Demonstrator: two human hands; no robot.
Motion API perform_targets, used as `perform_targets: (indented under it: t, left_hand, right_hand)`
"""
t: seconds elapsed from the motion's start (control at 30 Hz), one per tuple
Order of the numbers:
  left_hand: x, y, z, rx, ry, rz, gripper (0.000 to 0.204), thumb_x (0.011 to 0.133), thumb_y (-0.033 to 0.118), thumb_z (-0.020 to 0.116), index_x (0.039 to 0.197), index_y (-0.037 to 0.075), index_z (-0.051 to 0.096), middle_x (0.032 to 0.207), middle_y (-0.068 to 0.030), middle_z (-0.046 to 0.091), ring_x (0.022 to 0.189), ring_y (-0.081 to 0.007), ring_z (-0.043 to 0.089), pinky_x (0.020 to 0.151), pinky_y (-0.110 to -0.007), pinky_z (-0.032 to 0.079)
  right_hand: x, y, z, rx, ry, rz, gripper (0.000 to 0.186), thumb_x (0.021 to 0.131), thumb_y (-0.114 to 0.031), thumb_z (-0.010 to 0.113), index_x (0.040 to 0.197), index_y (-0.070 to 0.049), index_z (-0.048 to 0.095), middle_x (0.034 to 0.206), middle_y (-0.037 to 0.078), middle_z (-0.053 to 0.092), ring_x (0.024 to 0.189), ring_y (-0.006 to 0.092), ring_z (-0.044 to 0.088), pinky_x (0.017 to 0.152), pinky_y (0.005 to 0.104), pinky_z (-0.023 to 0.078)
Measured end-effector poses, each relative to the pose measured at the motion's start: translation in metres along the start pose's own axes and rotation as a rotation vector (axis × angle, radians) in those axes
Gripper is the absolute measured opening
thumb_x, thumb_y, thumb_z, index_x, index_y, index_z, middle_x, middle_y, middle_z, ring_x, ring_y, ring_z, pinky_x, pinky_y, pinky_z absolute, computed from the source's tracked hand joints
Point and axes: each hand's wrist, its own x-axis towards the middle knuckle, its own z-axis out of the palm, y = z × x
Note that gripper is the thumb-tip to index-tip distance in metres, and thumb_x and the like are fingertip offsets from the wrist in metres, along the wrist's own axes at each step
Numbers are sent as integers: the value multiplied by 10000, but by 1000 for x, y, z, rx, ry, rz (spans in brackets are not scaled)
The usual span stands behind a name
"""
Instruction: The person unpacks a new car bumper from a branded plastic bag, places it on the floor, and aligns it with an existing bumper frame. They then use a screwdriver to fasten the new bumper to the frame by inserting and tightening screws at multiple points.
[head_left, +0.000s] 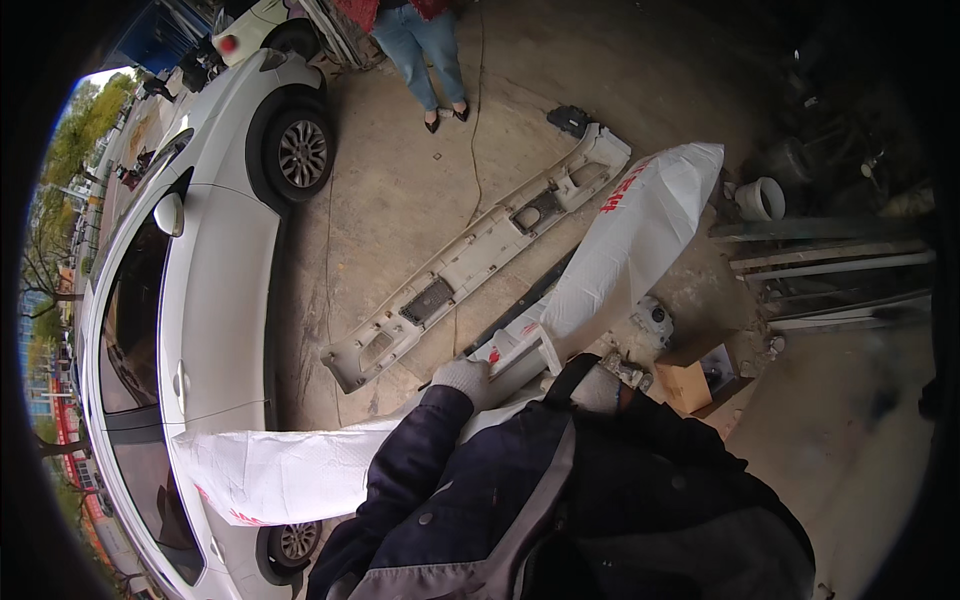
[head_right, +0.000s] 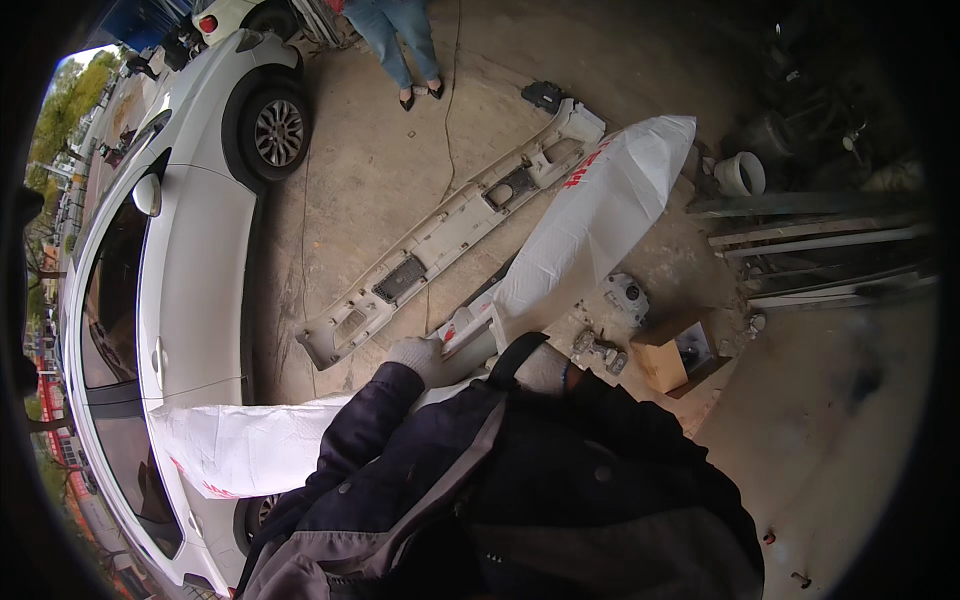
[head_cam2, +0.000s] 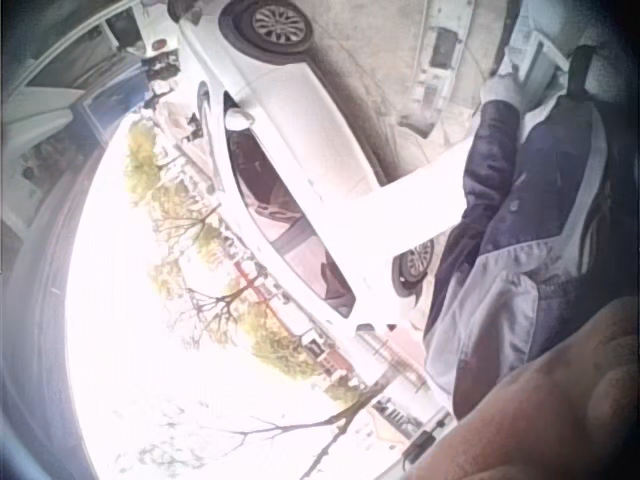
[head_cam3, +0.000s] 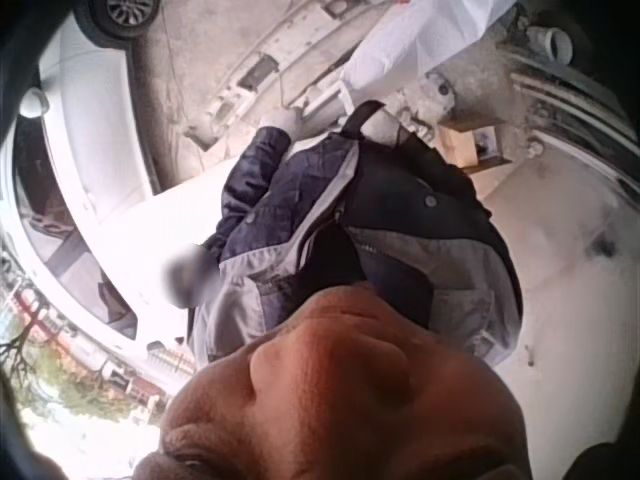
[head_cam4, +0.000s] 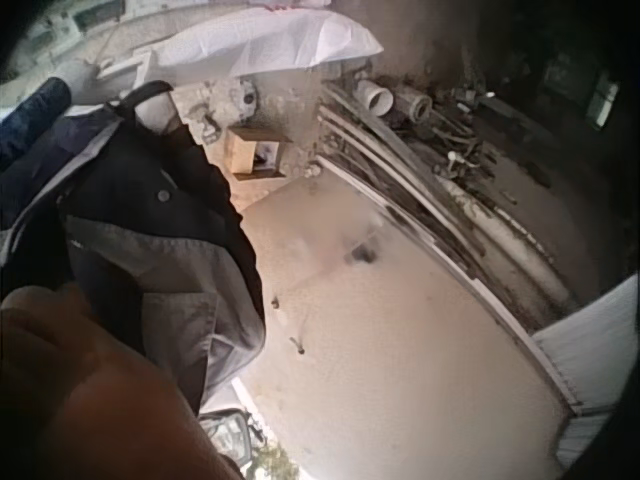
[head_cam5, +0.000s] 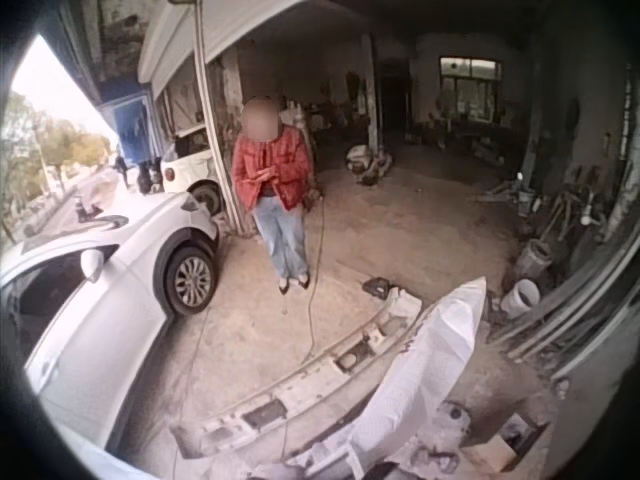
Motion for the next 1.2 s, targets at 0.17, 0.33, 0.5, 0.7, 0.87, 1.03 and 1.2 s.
perform_targets:
  t: [0.17,0.33,0.5,0.7,0.87,1.03,1.2]
  left_hand:
    - [8,-6,-52,29,125,-42,336,950,307,585,1143,76,736,1053,-217,768,971,-386,756,833,-500,592]
    - [20,-8,-91,76,173,0,294,963,257,556,1131,85,725,1008,-210,768,947,-383,758,823,-514,587]
    - [47,-22,-114,40,191,-57,279,979,246,540,1121,95,726,1000,-215,767,952,-389,758,833,-516,589]
    - [104,-77,-120,-18,197,-91,310,998,319,547,1092,89,731,997,-226,764,952,-410,751,840,-531,586]
    - [156,-135,-127,-28,189,-43,319,1003,345,553,1068,99,745,997,-224,765,956,-414,748,851,-538,582]
    - [198,-201,-153,-46,130,-8,340,995,367,565,1104,92,732,997,-232,760,969,-425,744,850,-546,583]
    - [224,-249,-192,-66,190,17,345,1003,386,568,1061,88,730,942,-251,754,935,-440,743,825,-552,586]
  right_hand:
    - [1,20,-28,50,22,-2,192,860,-273,622,941,-103,661,769,158,650,736,395,677,640,510,506]
    - [-2,46,-33,84,82,29,170,854,-254,625,930,-104,650,809,154,659,779,388,678,659,509,510]
    - [14,66,-39,85,204,26,217,842,-314,620,846,-97,623,722,159,587,700,387,633,612,504,452]
    - [60,99,-43,-23,112,97,179,845,-258,628,906,-90,642,794,159,652,782,388,679,682,504,521]
    - [120,135,-49,78,203,71,176,838,-267,633,879,-97,639,790,146,655,798,393,677,732,511,511]
    - [192,157,-78,1,32,169,184,815,-256,642,890,-88,633,828,151,657,831,394,669,783,500,510]
    - [239,167,-96,42,153,179,228,763,-230,684,893,-53,620,892,179,645,804,400,673,729,503,533]
